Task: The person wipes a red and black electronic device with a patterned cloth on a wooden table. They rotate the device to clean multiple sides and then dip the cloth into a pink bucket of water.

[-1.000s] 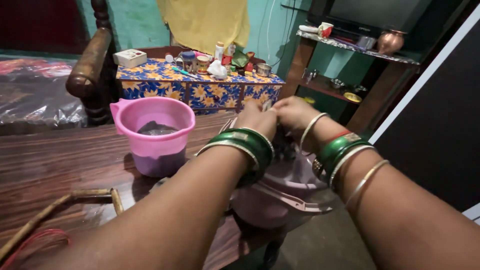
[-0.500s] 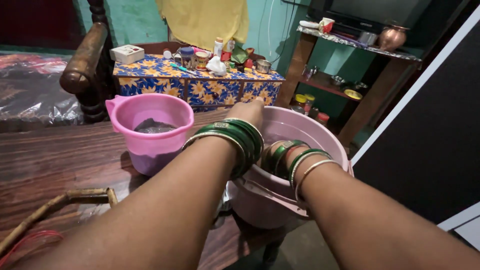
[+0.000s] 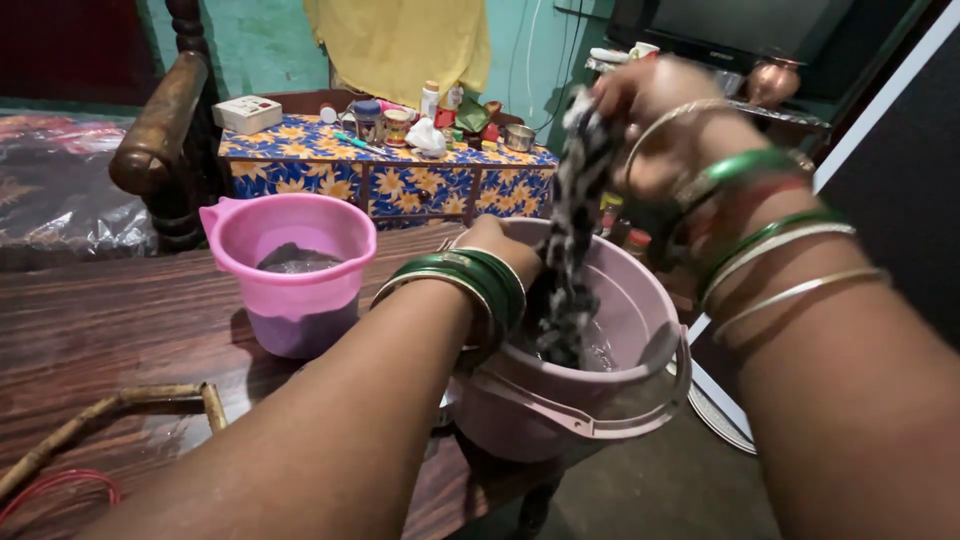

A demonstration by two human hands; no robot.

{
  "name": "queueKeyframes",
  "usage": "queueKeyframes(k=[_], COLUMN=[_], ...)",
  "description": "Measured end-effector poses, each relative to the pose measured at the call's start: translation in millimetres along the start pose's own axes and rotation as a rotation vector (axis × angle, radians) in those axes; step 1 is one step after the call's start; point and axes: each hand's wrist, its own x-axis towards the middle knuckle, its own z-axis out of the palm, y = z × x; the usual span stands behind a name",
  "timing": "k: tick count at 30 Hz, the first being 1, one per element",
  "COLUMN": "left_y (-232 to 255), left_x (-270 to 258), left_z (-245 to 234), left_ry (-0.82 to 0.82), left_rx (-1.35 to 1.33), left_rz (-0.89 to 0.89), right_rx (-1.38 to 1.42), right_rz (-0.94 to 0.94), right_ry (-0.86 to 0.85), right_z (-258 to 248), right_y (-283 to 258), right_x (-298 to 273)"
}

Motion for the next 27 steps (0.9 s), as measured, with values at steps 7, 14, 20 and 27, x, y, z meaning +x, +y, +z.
queueKeyframes(k=[7,14,20,27], left_y=[1.7,-13.6,-12.3,-4.7], left_x=[-10.1,21.6,17.5,16.3], left_z=[-1.1,9.0,12.0,11.2], left_ry=[-0.142,0.143,0.175,0.126], left_rx=[0.143,-0.113,-0.129,-0.089], left_rz=[0.231,-0.004,-0.060,-0.117], right_rx=[0.246,-0.798,-0.977,-1.215], right_rz=[-0.219,-0.059,-0.119,-0.032], right_ry=[-0.114,-0.102,-0.767,-0.452], right_z=[18.0,18.0,14.0,7.6], right_y=[-9.7,49.8,138.0,165.6], right_x=[-20.4,-12.5,14.4,46.3])
